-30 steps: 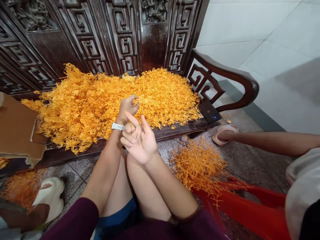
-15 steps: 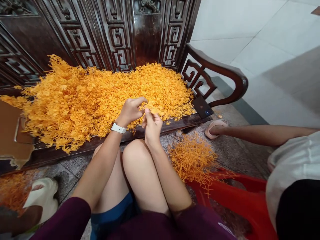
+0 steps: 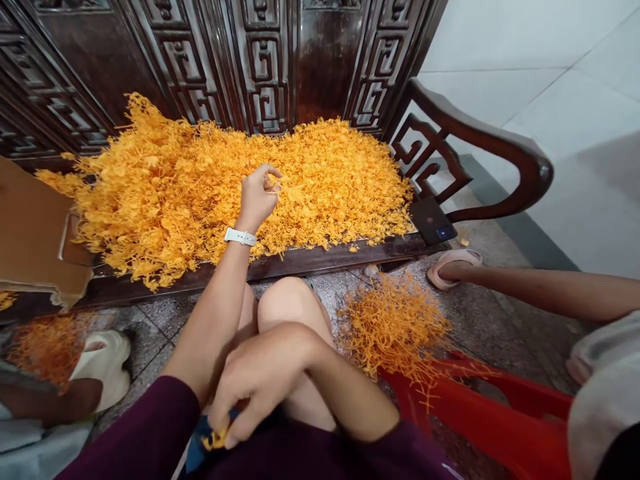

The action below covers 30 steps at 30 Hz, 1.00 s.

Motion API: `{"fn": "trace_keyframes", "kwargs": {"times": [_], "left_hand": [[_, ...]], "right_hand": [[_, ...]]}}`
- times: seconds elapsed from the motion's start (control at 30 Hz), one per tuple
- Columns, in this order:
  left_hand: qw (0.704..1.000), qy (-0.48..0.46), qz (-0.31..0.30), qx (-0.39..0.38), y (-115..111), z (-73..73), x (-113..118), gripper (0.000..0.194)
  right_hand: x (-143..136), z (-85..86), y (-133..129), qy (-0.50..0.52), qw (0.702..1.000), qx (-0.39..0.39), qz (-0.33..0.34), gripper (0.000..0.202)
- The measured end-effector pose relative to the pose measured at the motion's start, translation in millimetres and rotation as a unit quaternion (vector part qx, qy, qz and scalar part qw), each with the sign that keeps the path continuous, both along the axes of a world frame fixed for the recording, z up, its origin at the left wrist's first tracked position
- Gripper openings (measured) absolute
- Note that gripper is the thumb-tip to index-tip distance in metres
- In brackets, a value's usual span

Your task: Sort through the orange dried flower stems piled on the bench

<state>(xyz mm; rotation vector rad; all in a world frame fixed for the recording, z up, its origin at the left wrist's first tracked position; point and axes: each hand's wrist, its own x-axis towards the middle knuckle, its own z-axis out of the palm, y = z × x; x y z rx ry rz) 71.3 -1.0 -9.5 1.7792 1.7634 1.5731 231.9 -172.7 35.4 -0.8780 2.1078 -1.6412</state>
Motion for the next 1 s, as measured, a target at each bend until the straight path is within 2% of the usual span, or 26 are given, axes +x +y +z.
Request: {"fn": "trace_keyframes", "kwargs": {"times": [0.03,0.07,0.13,0.2,0.27,0.33,0.4,0.43,0.5,0.63,0.7,0.73,0.93,1.0], "left_hand": [[1.0,0.008,-0.005,-0.009,-1.5,0.7,1.0,0.026],[1.0,0.02,-0.014,-0.016,-3.6,1.8,2.5,0.025],[0.998,0.048,-0.032,-0.022,-8.1,4.7,5.8,0.024],[0.997,0.062,-0.039,-0.023,-11.9,7.5,8.0,0.023],[0.997,0.065,-0.037,-0.023,-14.7,9.7,8.4,0.022],[0.997,0.07,-0.034,-0.024,-16.5,11.5,7.6,0.021],[0.996,0.077,-0.031,-0.025,-17.9,12.9,7.1,0.021],[0.996,0.079,-0.032,-0.024,-18.4,13.5,7.2,0.022],[0.996,0.086,-0.037,-0.015,-19.5,14.5,8.6,0.021],[0.992,0.11,-0.057,0.014,-22.3,15.8,15.9,0.021],[0.99,0.127,-0.068,0.013,-24.1,16.4,20.6,0.021],[0.988,0.137,-0.073,0.013,-25.0,16.7,22.8,0.022],[0.981,0.166,-0.097,0.042,-29.1,18.3,30.7,0.027],[0.981,0.165,-0.099,0.036,-30.1,18.7,31.1,0.027]], "right_hand": [[-3.9,0.0,-2.2,-0.004,1.0,0.028,0.002,0.019],[-6.5,0.6,-1.5,-0.003,0.998,0.045,-0.041,0.02],[-7.1,5.2,7.8,0.014,0.979,-0.001,-0.206,0.018],[-2.6,14.8,23.6,0.042,0.924,-0.107,-0.366,0.027],[4.1,25.3,38.8,0.07,0.828,-0.248,-0.497,0.044],[10.0,30.1,48.0,0.091,0.699,-0.355,-0.615,0.048],[13.5,25.5,50.8,0.096,0.573,-0.417,-0.699,0.04],[14.5,20.1,50.9,0.091,0.533,-0.423,-0.727,0.033],[15.5,6.5,51.3,0.078,0.478,-0.415,-0.771,0.025],[16.8,-14.3,61.4,0.109,0.366,-0.369,-0.847,0.044],[17.5,-19.7,69.5,0.13,0.335,-0.33,-0.873,0.058],[17.8,-22.0,73.5,0.129,0.331,-0.311,-0.881,0.062],[24.6,-39.4,90.3,0.074,0.351,-0.283,-0.89,0.049],[27.8,-45.1,92.7,0.069,0.374,-0.28,-0.881,0.046]]}}
